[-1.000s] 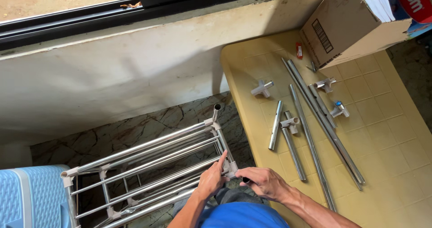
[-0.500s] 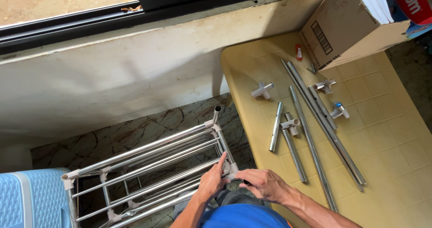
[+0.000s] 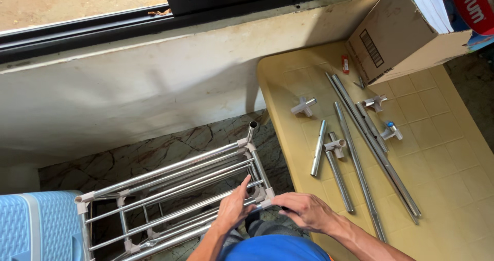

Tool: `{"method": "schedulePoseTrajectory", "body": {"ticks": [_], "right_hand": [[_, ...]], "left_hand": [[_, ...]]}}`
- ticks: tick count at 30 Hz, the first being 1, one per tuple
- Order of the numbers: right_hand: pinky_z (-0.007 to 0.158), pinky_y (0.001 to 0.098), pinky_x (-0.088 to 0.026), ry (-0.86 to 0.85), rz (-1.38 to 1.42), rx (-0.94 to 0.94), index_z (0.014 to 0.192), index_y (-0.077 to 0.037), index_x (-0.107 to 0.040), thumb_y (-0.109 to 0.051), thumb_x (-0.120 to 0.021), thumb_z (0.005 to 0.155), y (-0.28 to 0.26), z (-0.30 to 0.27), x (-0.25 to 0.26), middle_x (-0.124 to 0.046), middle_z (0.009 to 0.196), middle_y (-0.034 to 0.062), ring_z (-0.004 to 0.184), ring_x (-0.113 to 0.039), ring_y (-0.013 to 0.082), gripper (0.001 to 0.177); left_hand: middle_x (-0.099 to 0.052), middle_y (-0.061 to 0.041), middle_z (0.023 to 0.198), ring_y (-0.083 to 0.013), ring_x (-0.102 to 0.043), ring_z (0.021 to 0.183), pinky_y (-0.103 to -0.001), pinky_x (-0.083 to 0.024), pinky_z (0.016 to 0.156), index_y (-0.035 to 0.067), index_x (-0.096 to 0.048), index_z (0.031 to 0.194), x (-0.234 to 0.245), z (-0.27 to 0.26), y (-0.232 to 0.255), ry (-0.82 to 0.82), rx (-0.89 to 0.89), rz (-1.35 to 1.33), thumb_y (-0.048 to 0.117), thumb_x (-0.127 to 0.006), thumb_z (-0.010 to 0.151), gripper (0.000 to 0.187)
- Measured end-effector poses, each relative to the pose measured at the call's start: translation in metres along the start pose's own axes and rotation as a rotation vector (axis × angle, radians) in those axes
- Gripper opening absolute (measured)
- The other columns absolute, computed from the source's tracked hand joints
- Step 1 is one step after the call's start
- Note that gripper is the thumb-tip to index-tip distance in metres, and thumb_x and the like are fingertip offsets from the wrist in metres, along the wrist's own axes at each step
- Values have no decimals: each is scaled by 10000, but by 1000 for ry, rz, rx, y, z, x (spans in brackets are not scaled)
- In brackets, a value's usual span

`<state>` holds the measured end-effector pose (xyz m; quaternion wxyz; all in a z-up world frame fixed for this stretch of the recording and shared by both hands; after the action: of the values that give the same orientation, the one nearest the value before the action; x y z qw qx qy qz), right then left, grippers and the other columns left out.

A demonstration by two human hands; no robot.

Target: The person assembles a metal storage shelf by inserting metal rods into white plastic connectors and tightening them by hand. The person repeatedly picks up rods and connectors, aligns them, and secures the joints to build the frame.

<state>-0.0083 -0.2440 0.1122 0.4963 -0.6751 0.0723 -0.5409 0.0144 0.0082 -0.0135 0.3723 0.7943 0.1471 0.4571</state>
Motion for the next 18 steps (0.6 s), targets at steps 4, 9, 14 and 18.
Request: {"method": "schedulePoseTrajectory", "body": {"ticks": [4,9,14,18], "right_hand": [[741,381,-603,-15,-15,-47,1144,-67,-680,-104,-773,846,7,-2,-6,-772,1107,91,931,-757,311,314],[636,336,-616,51,-27,-155,1130,-72,-688,-198,-843,827,3,-3,-11,-772,1020,87,787,-786,254,363],[748,377,-600,78,-55,-57,1161,-43,-673,-158,-817,817,-8,-2,-3,-754,1079,134,900,-750,322,390],[791,381,-598,81,26,-43,1170,-47,-693,-58,-767,822,-6,-3,-3,-773,1094,130,961,-744,331,356]], "left_hand": [[-594,-126,1067,-335,-605,999,-452,-506,816,90,-310,1547,16,-14,8,50,-38,103,207,-880,733,1000],[-548,-111,1070,-319,-590,999,-446,-503,820,74,-347,1521,20,-12,14,14,61,146,229,-888,717,982],[-550,-97,1059,-307,-602,998,-433,-513,820,47,-397,1492,21,-13,12,31,23,100,232,-882,725,926],[-521,-118,1112,-325,-583,1051,-439,-510,837,26,-389,1470,21,-12,8,-59,77,126,276,-916,698,967]]}}
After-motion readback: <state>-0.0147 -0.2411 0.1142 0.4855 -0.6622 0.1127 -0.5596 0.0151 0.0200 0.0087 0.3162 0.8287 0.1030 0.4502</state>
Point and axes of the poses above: each hand's wrist, its own z-axis towards the middle knuckle, its own x-axis out of the back of the hand, y = z × x, the point moved 1 cm from there along z, towards the middle knuckle
